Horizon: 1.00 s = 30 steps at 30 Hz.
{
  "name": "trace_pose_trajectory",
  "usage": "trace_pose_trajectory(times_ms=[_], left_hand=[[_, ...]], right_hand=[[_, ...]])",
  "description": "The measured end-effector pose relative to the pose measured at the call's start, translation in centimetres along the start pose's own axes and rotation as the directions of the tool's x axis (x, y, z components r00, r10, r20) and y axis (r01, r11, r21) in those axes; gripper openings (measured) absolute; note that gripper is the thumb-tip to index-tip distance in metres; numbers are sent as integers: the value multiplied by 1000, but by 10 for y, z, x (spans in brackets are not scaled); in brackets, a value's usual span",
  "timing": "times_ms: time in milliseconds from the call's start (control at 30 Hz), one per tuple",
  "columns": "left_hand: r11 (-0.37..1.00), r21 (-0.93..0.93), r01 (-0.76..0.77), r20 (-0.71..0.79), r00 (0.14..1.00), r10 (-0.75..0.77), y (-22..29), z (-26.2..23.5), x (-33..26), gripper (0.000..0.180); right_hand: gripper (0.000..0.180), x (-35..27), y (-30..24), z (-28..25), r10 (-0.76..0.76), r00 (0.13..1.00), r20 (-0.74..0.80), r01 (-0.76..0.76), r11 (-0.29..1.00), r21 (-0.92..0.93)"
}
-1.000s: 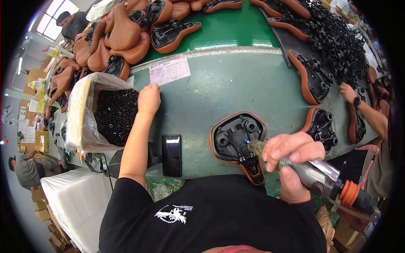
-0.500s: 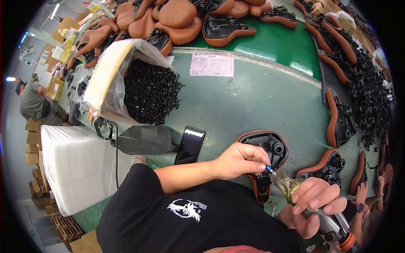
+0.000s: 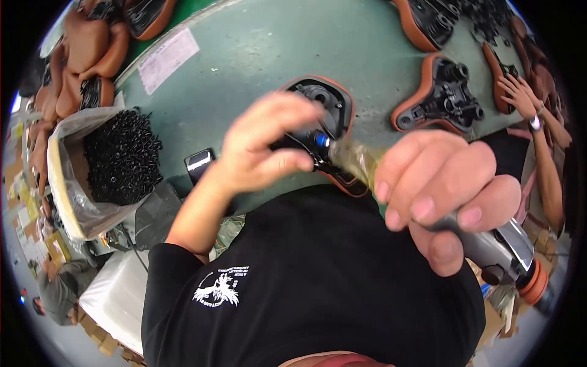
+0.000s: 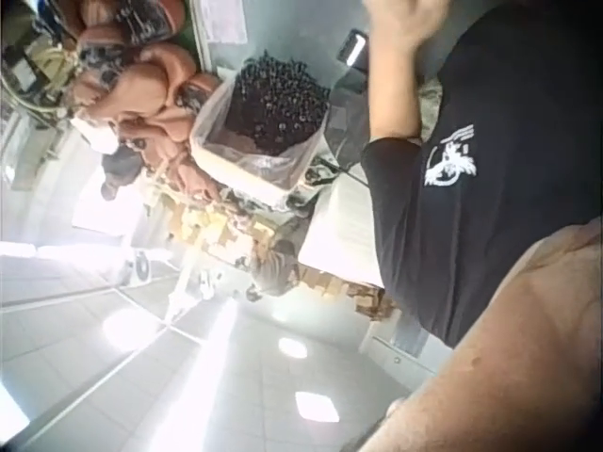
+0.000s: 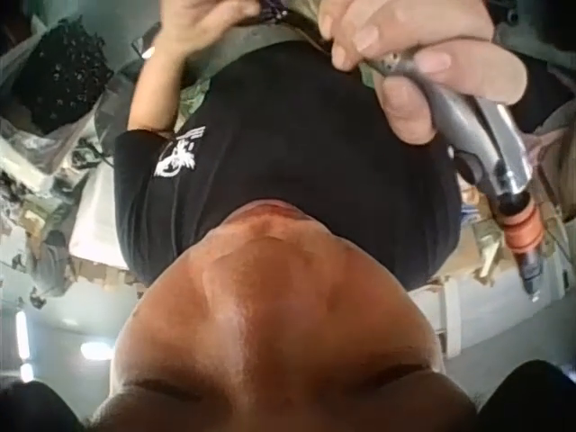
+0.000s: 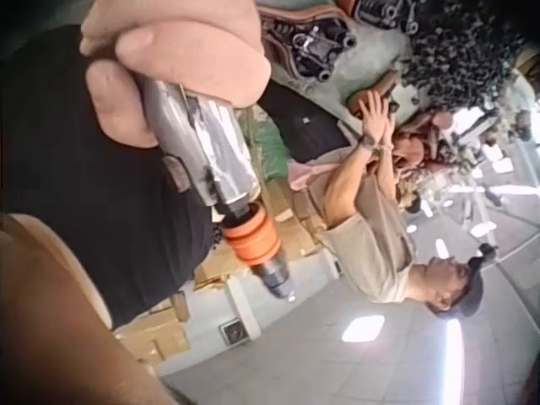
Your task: Assembling plastic components onto the underside of bicycle seats using a pneumatic screwdriver on a production line.
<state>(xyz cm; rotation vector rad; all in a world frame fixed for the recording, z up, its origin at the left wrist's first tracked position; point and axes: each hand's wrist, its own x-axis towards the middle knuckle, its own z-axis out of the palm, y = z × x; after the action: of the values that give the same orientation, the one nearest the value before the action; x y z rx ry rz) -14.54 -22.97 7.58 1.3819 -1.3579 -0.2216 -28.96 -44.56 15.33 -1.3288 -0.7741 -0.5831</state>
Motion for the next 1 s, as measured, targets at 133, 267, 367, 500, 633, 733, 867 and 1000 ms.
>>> trace_pose_trajectory(times_ms=[133, 267, 367, 500, 633, 733, 867, 1000], left_hand=[[887, 454, 79, 150, 975, -164, -41, -19, 26, 71], [971, 206, 121, 345, 920, -188, -81, -10, 36, 65], [987, 11, 160, 304, 940, -156, -97, 1, 30, 57], [962, -114, 250, 215, 951, -222, -96, 10, 21, 46], [960, -156, 232, 102, 971, -218, -100, 21, 13, 37], [962, -150, 230, 66, 973, -223, -105, 21, 7, 36], [959, -139, 247, 66, 969, -240, -104, 22, 6, 37], [939, -214, 271, 35, 962, -269, -101, 25, 3, 39]], right_hand=[[37, 0, -6, -9, 87, 996, 0, -84, 963, -257], [30, -10, 15, -2, 161, 973, -163, -192, 962, -197], [28, -9, 27, 1, 186, 967, -176, -222, 952, -210], [30, -4, 35, 1, 264, 961, -76, -274, 896, -349], [29, -4, 53, 12, 289, 957, -33, -276, 864, -422], [24, -4, 70, 7, 319, 948, 0, -295, 879, -375], [18, -3, 86, 5, 339, 934, -116, -357, 902, -241], [28, 0, 82, 5, 351, 935, -45, -349, 892, -289]])
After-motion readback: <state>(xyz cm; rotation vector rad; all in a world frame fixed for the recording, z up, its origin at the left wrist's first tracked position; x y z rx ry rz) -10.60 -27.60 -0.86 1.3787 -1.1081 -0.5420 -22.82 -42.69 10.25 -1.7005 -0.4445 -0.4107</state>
